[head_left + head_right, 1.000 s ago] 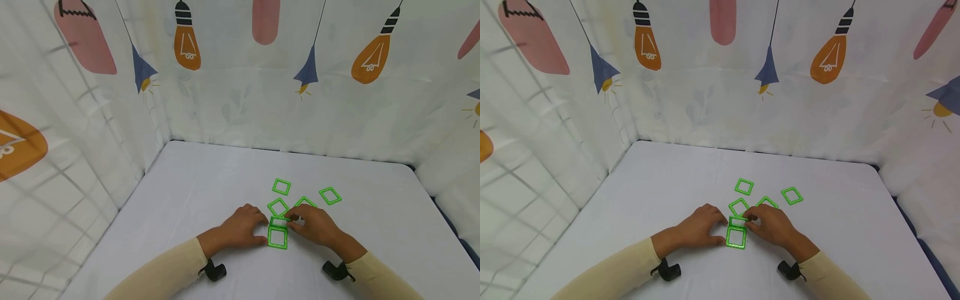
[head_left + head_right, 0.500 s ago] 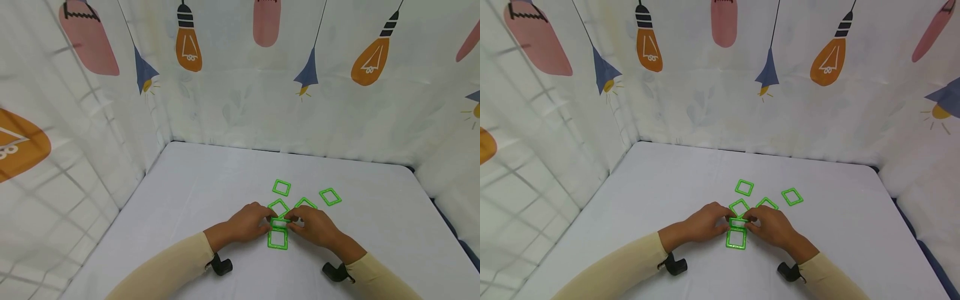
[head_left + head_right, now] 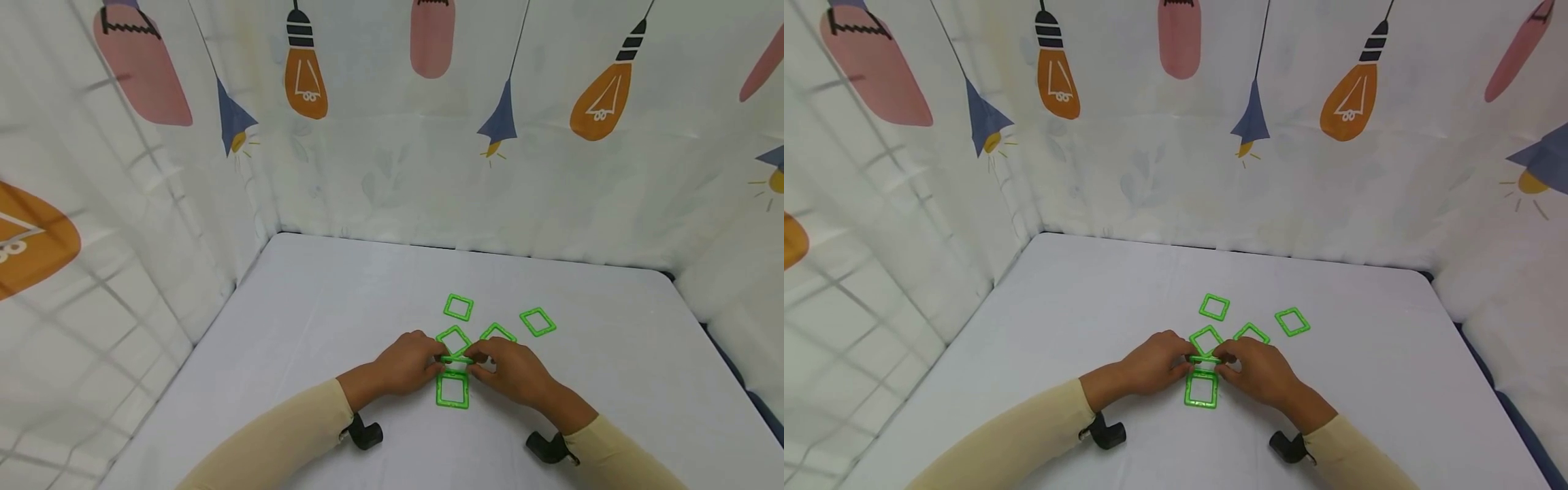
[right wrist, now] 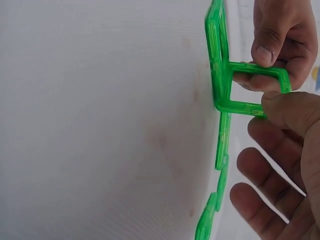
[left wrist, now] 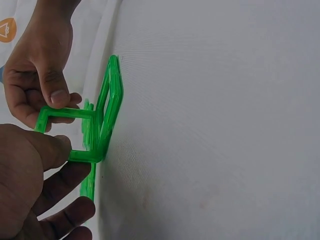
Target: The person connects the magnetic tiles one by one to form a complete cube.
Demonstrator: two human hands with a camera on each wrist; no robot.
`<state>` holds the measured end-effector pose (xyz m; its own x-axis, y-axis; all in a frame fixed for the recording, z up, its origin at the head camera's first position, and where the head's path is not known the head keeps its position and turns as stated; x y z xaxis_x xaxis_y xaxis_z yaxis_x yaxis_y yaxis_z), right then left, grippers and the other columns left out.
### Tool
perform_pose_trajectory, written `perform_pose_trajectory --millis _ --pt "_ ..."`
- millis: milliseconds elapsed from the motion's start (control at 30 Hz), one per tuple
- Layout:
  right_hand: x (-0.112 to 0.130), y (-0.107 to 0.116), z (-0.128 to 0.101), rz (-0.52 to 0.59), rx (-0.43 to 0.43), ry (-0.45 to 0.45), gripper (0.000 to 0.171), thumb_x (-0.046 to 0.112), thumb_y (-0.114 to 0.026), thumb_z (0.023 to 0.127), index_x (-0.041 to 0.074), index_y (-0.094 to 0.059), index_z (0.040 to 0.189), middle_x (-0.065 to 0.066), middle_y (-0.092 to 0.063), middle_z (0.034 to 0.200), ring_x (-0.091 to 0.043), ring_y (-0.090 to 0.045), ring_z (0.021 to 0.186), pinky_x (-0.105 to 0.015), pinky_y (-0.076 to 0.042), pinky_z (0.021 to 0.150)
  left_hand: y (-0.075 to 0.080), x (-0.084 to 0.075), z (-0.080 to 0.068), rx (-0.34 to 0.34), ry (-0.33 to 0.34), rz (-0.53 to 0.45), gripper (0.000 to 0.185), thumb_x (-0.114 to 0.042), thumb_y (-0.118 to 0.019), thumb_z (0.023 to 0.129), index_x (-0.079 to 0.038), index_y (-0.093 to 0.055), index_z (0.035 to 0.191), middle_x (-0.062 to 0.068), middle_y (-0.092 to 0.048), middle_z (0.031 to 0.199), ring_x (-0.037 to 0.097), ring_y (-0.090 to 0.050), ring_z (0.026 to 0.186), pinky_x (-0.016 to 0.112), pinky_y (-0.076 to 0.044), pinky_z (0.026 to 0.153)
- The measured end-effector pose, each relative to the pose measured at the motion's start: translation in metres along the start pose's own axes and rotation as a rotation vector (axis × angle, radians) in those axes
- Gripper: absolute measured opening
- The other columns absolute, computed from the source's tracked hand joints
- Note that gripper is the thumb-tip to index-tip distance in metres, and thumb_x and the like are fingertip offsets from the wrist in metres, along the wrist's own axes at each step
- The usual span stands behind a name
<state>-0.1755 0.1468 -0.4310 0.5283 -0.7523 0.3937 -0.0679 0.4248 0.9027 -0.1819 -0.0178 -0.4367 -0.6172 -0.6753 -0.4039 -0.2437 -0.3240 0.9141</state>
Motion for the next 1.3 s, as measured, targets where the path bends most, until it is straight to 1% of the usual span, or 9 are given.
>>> perform_pose_trajectory --millis 133,233,333,433,500,600,767,933,1300 --pt "-0.004 -0.002 -0.004 0.003 0.027 -0.082 0.042 0.027 -0.085 0.085 0.020 -0.069 0.123 0.023 -0.068 0.092 -0.005 -0.065 0.089 -0.032 -0.053 0.074 0.000 0.000 0.001 -0.004 -0.001 0.007 0.015 -0.024 -0.070 0.099 -0.021 -0.074 0.113 -0.016 -0.069 0.102 0.007 -0.058 0.097 0.030 -0.046 0.088" --pt "-0.007 -0.005 -0.008 0.016 0.068 -0.150 0.053 0.032 -0.087 0.083 0.019 -0.064 0.130 0.026 -0.066 0.087 -0.002 -0.064 0.084 -0.030 -0.052 0.071 -0.001 0.000 0.001 -0.001 0.000 0.010 0.015 -0.025 -0.070 0.099 -0.021 -0.075 0.113 -0.016 -0.069 0.102 0.007 -0.058 0.096 0.030 -0.046 0.088" --pt "-0.008 -0.007 -0.013 0.015 0.108 -0.205 0.049 0.038 -0.088 0.081 0.020 -0.067 0.122 0.024 -0.062 0.081 0.002 -0.059 0.075 -0.029 -0.049 0.066 -0.001 0.001 0.002 0.002 0.006 0.017 0.016 -0.026 -0.070 0.099 -0.021 -0.075 0.114 -0.016 -0.069 0.102 0.007 -0.058 0.096 0.030 -0.046 0.089" --pt "-0.007 -0.009 -0.017 -0.002 0.144 -0.236 0.037 0.045 -0.088 0.079 0.024 -0.069 0.103 0.022 -0.058 0.075 0.001 -0.054 0.069 -0.030 -0.047 0.063 -0.001 0.001 0.002 0.002 0.010 0.022 0.016 -0.027 -0.070 0.099 -0.021 -0.075 0.113 -0.016 -0.069 0.100 0.007 -0.058 0.095 0.030 -0.047 0.089" --pt "-0.005 -0.010 -0.019 -0.014 0.164 -0.234 0.032 0.049 -0.087 0.078 0.027 -0.068 0.092 0.021 -0.056 0.072 0.000 -0.051 0.066 -0.030 -0.045 0.061 0.000 0.001 0.003 0.000 0.011 0.024 0.015 -0.026 -0.070 0.099 -0.021 -0.075 0.112 -0.016 -0.069 0.100 0.007 -0.058 0.094 0.031 -0.047 0.088" --pt "-0.001 -0.014 -0.021 -0.032 0.182 -0.202 0.032 0.053 -0.086 0.077 0.029 -0.067 0.087 0.022 -0.053 0.070 0.000 -0.049 0.065 -0.028 -0.043 0.060 0.000 0.002 0.003 0.003 0.012 0.025 0.015 -0.026 -0.070 0.099 -0.021 -0.075 0.113 -0.016 -0.069 0.099 0.007 -0.058 0.094 0.030 -0.046 0.088" --pt "0.007 -0.018 -0.020 -0.033 0.179 -0.144 0.034 0.054 -0.086 0.076 0.028 -0.068 0.089 0.022 -0.051 0.069 0.001 -0.047 0.064 -0.027 -0.042 0.058 0.000 0.002 0.003 0.004 0.008 0.024 0.016 -0.026 -0.070 0.099 -0.021 -0.075 0.113 -0.016 -0.069 0.099 0.007 -0.057 0.092 0.030 -0.046 0.087" --pt "0.011 -0.019 -0.020 -0.041 0.168 -0.121 0.034 0.050 -0.088 0.076 0.026 -0.069 0.090 0.022 -0.052 0.068 0.002 -0.047 0.063 -0.026 -0.042 0.058 -0.001 0.003 0.003 0.002 0.001 0.019 0.015 -0.026 -0.070 0.099 -0.021 -0.075 0.113 -0.016 -0.069 0.099 0.006 -0.057 0.093 0.030 -0.046 0.086" --pt "0.005 -0.016 -0.022 -0.056 0.163 -0.166 0.033 0.047 -0.089 0.075 0.026 -0.069 0.090 0.022 -0.055 0.070 0.002 -0.049 0.064 -0.028 -0.044 0.058 -0.002 0.004 0.000 0.016 0.007 0.014 0.014 -0.026 -0.070 0.099 -0.022 -0.075 0.112 -0.017 -0.069 0.098 0.005 -0.056 0.092 0.030 -0.046 0.087"
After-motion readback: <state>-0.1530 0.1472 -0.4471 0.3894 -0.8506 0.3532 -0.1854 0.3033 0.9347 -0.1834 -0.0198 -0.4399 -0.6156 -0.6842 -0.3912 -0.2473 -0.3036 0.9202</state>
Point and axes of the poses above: each hand's wrist, its own z-axis towards the middle knuckle, its own y-axis out of the back of the hand, x = y × z, the point moved 7 cm from there along z, towards the middle knuckle
